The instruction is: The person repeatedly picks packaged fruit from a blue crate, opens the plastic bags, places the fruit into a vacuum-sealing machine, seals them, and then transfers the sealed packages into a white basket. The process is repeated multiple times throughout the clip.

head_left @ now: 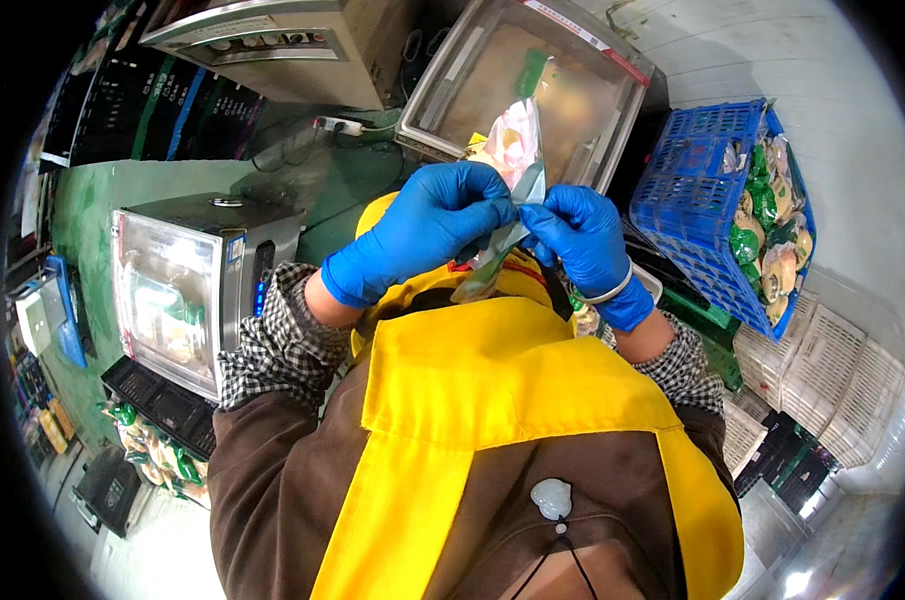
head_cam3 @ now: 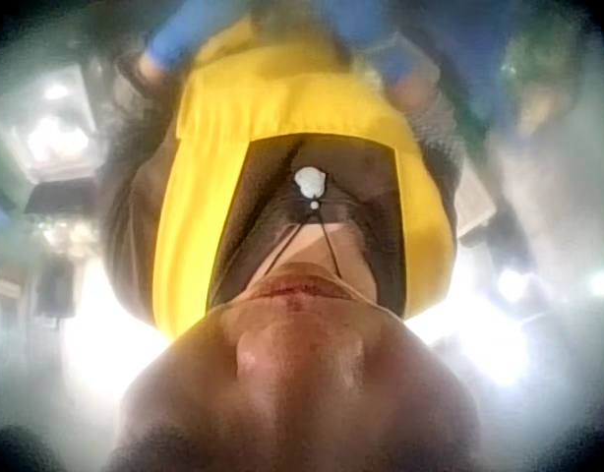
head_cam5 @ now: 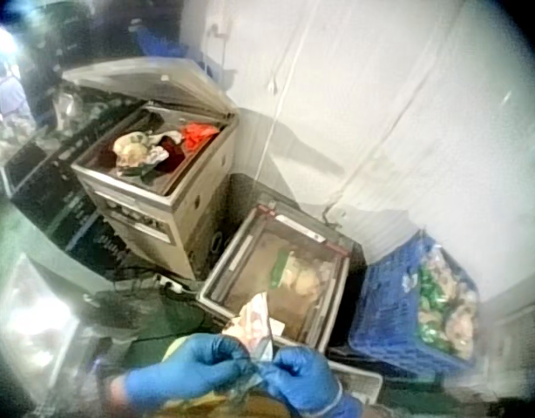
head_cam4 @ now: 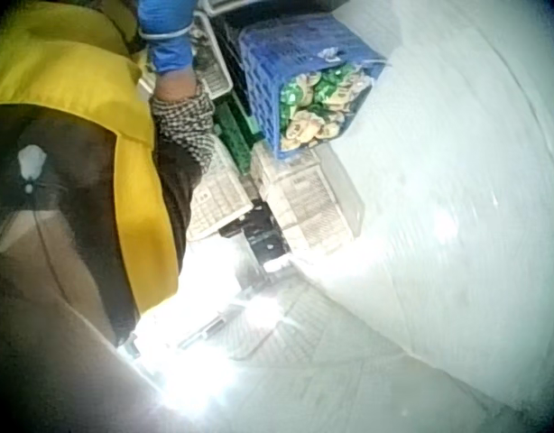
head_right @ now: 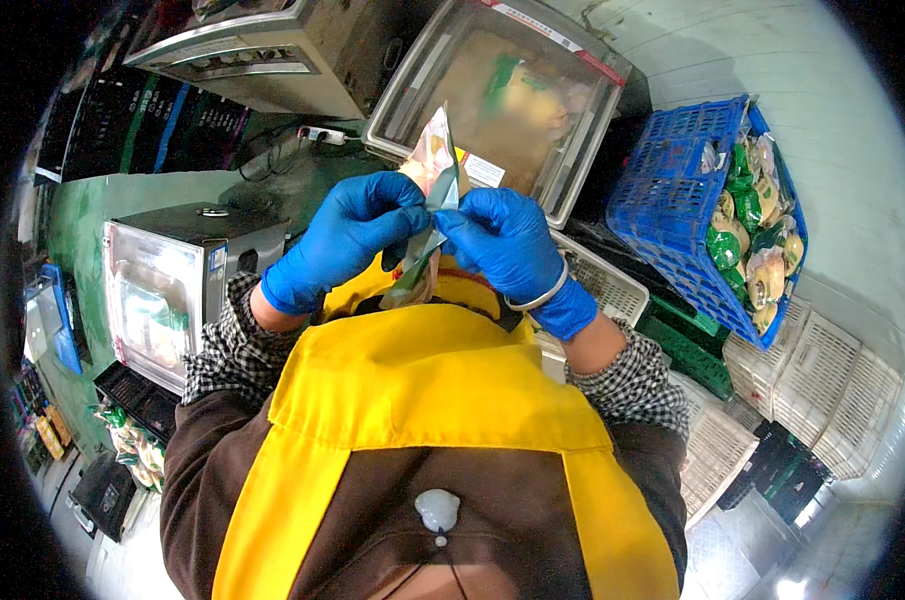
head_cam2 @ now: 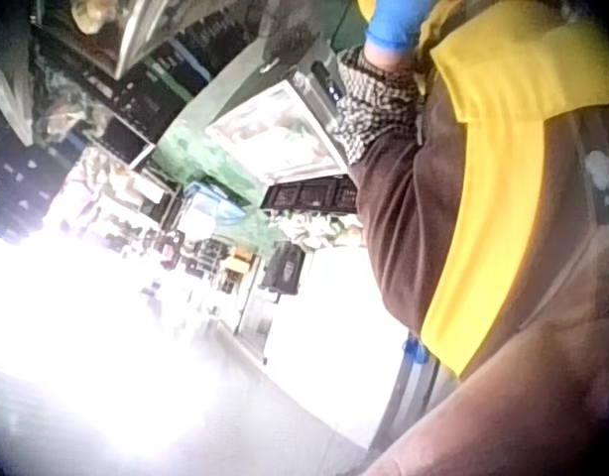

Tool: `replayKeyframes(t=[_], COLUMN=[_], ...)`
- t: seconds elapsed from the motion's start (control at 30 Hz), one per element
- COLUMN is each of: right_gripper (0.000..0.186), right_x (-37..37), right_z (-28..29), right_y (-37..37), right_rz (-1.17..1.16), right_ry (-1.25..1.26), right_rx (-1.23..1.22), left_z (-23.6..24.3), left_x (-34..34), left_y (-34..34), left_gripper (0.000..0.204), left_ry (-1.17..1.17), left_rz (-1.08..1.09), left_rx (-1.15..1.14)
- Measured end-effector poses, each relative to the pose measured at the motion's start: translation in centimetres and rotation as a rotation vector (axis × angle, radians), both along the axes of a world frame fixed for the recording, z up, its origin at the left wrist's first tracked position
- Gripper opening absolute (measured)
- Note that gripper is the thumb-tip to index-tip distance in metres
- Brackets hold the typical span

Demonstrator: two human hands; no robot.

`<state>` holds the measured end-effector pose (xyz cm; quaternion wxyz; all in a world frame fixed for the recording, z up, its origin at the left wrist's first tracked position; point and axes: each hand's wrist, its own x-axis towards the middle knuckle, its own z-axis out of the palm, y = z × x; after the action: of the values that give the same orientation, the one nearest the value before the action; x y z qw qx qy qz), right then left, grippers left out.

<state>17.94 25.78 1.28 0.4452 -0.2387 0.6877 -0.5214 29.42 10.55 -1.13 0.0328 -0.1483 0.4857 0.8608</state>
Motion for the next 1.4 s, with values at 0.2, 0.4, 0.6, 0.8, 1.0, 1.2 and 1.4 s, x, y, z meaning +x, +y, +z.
replayKeyframes(t=[0.2,0.4,0.6,0.8,1.0,1.2,1.4], right_gripper=[0.015,0.014,0.012,0.011,0.01,0.015,0.02], right_x=[-0.4,-0.6,0.8,1.2,1.7,1.4,0.7], right_z=[-0.1,0.7,0.3,-0.2,-0.4,0.4,0.2], right_y=[0.1,0.1,0.6,0.8,1.4,1.0,0.0], right_rz=[0.075,0.218,0.174,0.225,0.19,-0.034,-0.023], right_ry=[0.111,0.251,0.201,0.285,0.13,-0.198,0.023], right_rx=[0.009,0.03,-0.023,-0.072,-0.031,-0.065,-0.055], left_z=[-0.5,-0.2,0.7,0.7,1.3,1.6,1.6], left_x=[-0.1,0.3,1.9,3.0,3.3,3.4,3.6], left_y=[-0.1,0.2,0.6,1.3,1.7,1.7,2.3], left_gripper=[0.009,0.01,0.01,0.008,0.009,0.009,0.009], left_ry=[0.043,0.074,-0.023,-0.077,-0.076,-0.042,-0.066], left_rz=[-0.061,-0.046,0.02,0.111,0.086,0.002,-0.014], left_rx=[0.047,0.019,-0.028,-0.037,-0.044,-0.076,-0.116])
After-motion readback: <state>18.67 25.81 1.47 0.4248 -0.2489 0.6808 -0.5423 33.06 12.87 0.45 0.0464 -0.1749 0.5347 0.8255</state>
